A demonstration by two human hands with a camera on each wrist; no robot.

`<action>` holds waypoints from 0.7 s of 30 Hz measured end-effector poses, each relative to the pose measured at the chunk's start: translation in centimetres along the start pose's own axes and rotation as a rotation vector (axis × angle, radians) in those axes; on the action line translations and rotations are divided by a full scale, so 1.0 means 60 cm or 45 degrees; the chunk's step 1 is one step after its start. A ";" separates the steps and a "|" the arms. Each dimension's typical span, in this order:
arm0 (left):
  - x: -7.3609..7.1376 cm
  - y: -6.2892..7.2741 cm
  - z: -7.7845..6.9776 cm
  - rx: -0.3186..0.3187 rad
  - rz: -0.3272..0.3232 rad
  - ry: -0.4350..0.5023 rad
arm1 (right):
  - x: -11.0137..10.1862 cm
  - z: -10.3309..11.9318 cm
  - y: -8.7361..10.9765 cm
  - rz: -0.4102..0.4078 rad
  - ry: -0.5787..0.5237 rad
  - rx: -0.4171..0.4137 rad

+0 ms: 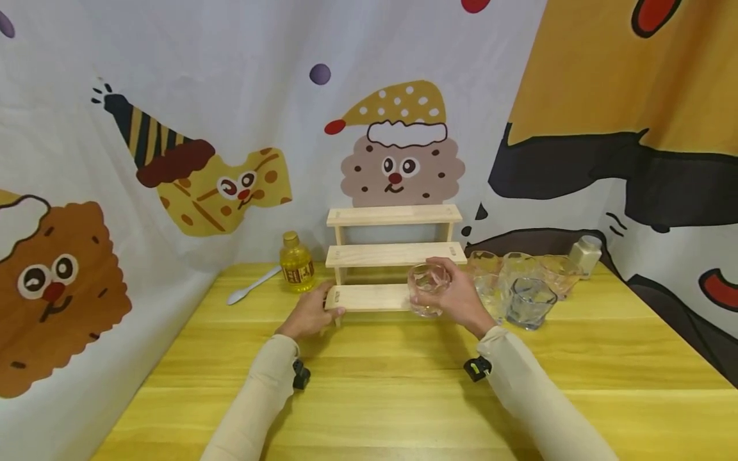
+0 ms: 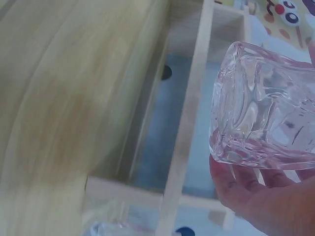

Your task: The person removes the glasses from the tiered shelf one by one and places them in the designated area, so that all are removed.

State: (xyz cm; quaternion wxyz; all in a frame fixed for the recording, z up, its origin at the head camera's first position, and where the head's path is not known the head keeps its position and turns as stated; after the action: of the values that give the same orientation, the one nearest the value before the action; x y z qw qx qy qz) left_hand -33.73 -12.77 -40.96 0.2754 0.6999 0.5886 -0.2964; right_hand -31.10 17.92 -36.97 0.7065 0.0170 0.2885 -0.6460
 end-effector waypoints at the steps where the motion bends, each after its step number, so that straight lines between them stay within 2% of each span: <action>1: -0.001 0.000 0.000 0.000 -0.002 -0.004 | -0.007 0.000 0.002 -0.001 0.010 -0.001; 8: -0.002 0.001 0.000 -0.004 -0.016 -0.041 | -0.056 0.002 0.027 -0.018 0.103 0.039; 12: 0.000 0.001 0.002 0.000 -0.025 -0.035 | -0.085 0.004 0.041 -0.039 0.194 0.012; 21: 0.001 0.001 0.002 -0.007 -0.026 -0.014 | -0.172 0.000 0.076 -0.092 0.354 0.054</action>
State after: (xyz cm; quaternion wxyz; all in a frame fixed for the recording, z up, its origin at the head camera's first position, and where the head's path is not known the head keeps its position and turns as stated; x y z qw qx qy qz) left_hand -33.70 -12.87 -41.09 0.2776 0.6914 0.5951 -0.3013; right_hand -26.90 27.97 -34.15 0.6354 0.1108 0.3705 -0.6684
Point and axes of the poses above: each hand's wrist, its own y-axis away from the middle knuckle, its own x-axis out of the palm, z = x × y, the point moved 2 cm from there along -y, towards the middle knuckle, and after that the axes turned 8 degrees about -x, right-handed, at the moved point
